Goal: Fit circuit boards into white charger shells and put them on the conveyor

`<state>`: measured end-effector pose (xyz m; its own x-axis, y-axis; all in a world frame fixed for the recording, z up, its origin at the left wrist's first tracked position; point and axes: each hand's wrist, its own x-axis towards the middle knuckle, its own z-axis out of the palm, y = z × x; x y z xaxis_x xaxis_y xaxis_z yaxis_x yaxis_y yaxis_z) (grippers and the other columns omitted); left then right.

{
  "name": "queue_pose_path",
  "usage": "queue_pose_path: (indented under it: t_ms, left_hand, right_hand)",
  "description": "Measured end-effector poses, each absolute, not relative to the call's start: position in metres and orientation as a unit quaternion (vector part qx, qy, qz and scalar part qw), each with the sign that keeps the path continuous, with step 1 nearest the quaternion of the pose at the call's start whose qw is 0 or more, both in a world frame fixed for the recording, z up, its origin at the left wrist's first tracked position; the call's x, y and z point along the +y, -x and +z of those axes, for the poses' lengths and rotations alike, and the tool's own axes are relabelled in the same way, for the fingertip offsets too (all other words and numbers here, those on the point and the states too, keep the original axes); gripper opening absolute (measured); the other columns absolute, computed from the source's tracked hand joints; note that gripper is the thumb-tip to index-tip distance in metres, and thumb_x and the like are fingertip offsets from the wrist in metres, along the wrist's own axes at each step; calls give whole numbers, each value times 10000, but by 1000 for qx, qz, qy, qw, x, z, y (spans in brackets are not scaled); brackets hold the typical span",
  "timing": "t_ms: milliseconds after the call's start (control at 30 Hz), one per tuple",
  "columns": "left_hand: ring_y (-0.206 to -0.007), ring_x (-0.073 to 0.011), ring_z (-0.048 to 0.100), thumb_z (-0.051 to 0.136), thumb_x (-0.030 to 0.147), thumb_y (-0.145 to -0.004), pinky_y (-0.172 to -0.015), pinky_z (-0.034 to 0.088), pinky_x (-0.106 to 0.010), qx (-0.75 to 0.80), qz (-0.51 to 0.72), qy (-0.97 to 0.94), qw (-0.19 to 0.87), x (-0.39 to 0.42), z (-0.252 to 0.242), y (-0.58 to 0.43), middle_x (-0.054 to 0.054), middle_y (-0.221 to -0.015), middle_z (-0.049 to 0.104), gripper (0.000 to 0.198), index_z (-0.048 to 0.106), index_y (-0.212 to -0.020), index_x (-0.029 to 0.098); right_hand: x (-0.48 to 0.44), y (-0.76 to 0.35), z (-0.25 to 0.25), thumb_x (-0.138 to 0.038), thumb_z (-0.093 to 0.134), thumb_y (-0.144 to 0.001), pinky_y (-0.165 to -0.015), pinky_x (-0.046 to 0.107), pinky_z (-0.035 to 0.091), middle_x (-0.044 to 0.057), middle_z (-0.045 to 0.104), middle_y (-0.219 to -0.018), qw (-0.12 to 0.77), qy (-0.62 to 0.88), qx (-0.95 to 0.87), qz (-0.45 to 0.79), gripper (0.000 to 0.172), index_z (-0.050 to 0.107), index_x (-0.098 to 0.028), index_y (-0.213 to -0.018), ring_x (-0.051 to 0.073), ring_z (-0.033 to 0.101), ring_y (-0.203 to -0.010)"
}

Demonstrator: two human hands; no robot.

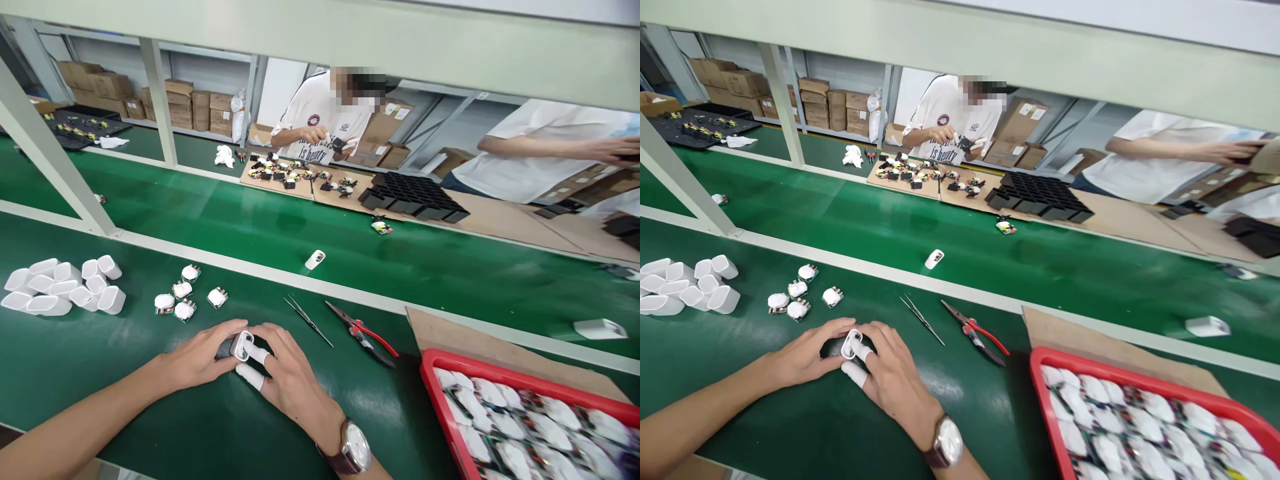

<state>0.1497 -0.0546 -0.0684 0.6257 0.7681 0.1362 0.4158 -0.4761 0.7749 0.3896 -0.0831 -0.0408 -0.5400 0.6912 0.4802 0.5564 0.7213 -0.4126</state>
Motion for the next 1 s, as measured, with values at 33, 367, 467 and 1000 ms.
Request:
queue_pose_path:
  t_ms: [33,367,467,1000]
  left_hand:
    - [-1317,-267,674,677,226,-973,-1052,613,-429,354,247,-823,369,-54,-68,-150,-87,-1473,651,710,326,-1584,312]
    - [-1158,-234,717,610,139,-1030,-976,626,-359,263,345,-879,198,-49,-65,-148,-123,-1338,681,229,643,-1240,223]
    - [-1075,-204,723,599,105,-1040,-901,630,-328,246,362,-876,203,-48,-64,-150,-115,-1295,691,151,667,-1122,212]
    - [-968,-196,747,596,144,-1044,-832,640,-326,249,355,-879,199,-48,-62,-151,-113,-1286,697,144,705,-1088,226]
  right_hand:
    - [-82,-389,-41,-206,693,-992,-980,541,585,143,633,-1348,317,359,-870,113,356,593,-244,-1332,332,587,-1252]
    - [-81,-398,-58,-191,622,-1027,-985,526,605,143,627,-1327,350,404,-839,102,466,515,-261,-1475,297,643,-1180]
    - [-82,-394,-54,-205,600,-1040,-991,516,609,141,628,-1331,328,386,-856,104,436,526,-246,-1468,292,637,-1181]
    - [-77,-397,-51,-199,561,-1056,-951,460,627,121,659,-1259,385,391,-827,124,374,544,-251,-1426,256,669,-1122]
